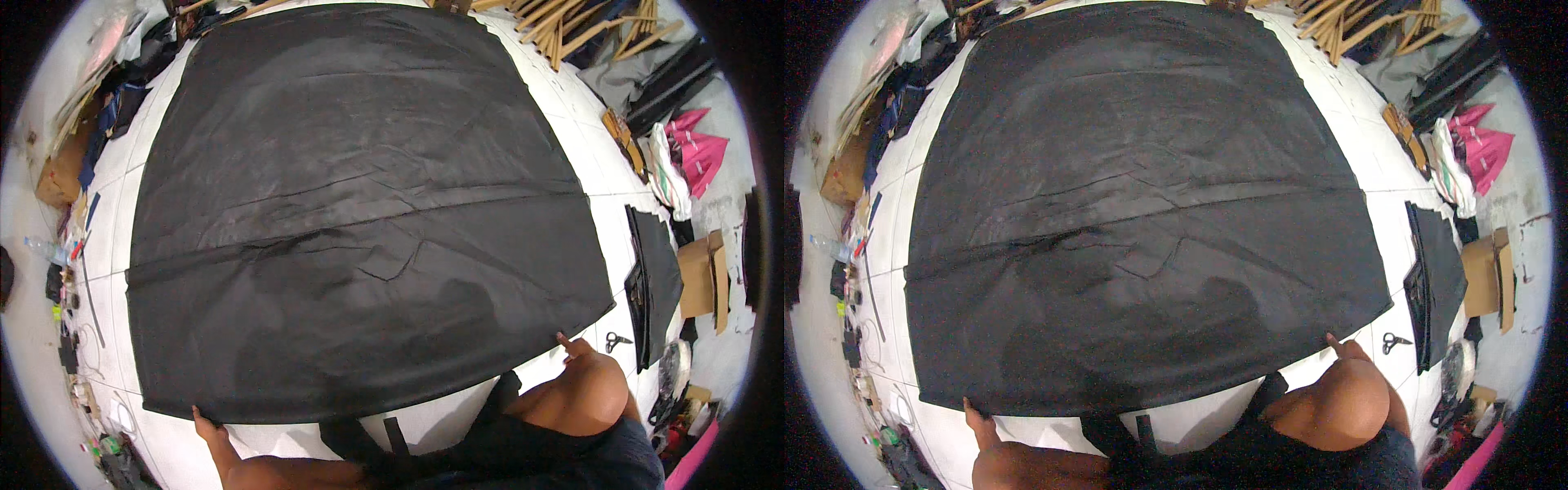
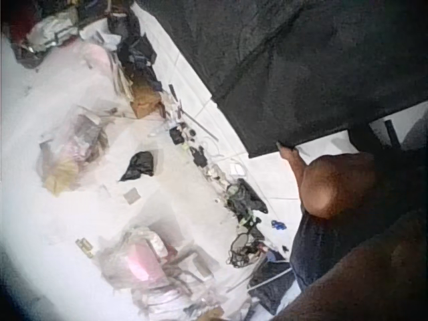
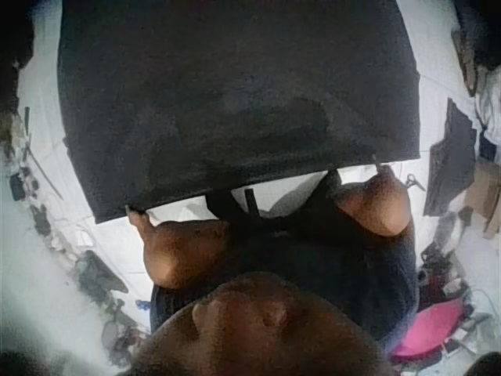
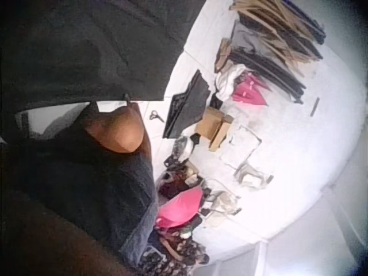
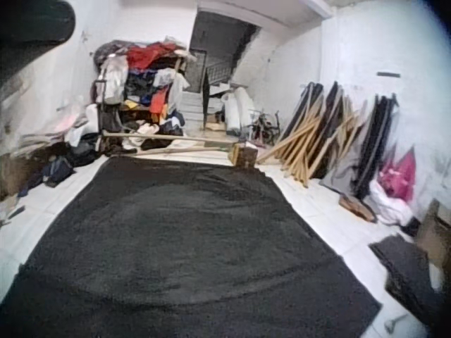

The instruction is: The person aligns and folds a large black sheet of fabric on a tiled floor, using a clamp to secure the material and scissors to make small cuts along the edge.

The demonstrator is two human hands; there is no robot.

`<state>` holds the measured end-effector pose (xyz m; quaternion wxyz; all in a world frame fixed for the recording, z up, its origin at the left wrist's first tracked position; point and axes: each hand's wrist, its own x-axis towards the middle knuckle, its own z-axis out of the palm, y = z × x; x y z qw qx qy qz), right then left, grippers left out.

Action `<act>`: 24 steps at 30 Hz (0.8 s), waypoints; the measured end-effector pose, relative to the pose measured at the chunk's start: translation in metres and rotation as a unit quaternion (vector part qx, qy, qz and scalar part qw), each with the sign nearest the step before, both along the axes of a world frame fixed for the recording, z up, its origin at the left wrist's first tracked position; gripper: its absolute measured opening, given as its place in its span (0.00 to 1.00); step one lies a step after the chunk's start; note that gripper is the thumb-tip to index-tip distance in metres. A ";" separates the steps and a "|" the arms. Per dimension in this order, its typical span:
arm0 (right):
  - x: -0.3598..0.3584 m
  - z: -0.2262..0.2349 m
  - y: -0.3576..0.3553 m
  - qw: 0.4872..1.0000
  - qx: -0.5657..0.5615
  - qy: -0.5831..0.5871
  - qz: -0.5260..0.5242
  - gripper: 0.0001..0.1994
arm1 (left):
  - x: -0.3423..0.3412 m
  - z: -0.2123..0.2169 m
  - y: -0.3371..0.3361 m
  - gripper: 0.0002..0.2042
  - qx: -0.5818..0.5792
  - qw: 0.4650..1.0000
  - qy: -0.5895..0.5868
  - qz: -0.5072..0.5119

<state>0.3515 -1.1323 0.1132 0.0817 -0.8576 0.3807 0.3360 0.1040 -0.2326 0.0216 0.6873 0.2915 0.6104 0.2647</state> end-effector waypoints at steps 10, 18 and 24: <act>0.029 -0.068 -0.009 0.617 0.334 -0.482 -0.526 0.15 | -0.008 0.011 0.083 0.19 0.067 0.989 -0.089 -0.094; 0.151 0.048 -0.093 0.535 0.456 -0.621 -0.347 0.12 | 0.105 0.105 0.179 0.14 0.208 0.977 -0.033 -0.025; 0.193 0.171 -0.050 0.517 0.432 -0.656 -0.341 0.15 | 0.087 0.243 0.184 0.18 0.254 0.936 -0.166 -0.177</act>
